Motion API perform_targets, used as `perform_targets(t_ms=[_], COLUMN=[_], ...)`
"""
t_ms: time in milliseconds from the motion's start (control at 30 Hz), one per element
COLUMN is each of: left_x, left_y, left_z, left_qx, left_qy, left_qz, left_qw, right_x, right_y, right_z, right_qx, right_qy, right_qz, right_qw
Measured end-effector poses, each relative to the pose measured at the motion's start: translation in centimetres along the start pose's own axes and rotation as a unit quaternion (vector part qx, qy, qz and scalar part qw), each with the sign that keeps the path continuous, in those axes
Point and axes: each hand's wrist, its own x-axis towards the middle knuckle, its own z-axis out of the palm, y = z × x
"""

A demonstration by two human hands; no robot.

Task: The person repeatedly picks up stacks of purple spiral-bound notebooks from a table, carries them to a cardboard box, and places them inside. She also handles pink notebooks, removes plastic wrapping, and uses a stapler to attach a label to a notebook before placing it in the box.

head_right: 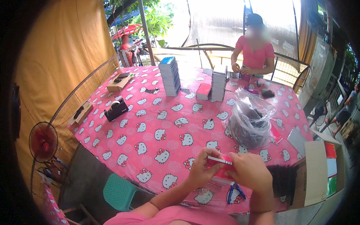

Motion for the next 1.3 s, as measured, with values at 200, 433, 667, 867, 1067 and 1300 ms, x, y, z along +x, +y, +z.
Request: perform_targets(t_ms=[200, 433, 667, 867, 1067, 1300], left_x=[-0.2, -0.6, -1.5, -0.9, -0.4, -0.3], left_y=[-0.6, -1.2, -0.2, -0.1, 0.8, 3.2], left_z=[0.3, -0.8, -1.5, -1.2, -1.1, 0.4], left_qx=[-0.071, 0.002, -0.048, -0.052, -0.169, 0.14], left_qy=[0.016, 0.044, 0.101, 0.077, 0.1, 0.071], left_qz=[0.013, 0.099, -0.015, -0.023, -0.035, 0.298], left_qw=[0.997, 0.994, 0.994, 0.995, 0.98, 0.942], right_x=[1.3, 3.7, 4.0, 2.6, -6.0, -13.4], right_y=[-0.5, -0.4, -0.1, -0.1, -1.6, 4.6], right_z=[1.0, 1.5, 2.3, 1.8, 3.1, 24.6], right_qx=[-0.025, -0.036, -0.056, 0.0, 0.218, -0.058], right_qy=[-0.031, -0.2, -0.15, -0.097, 0.458, 0.151], right_qz=[-0.005, 0.039, 0.0, 0.016, 0.049, 0.341], right_qw=[0.999, 0.978, 0.987, 0.995, 0.86, 0.926])
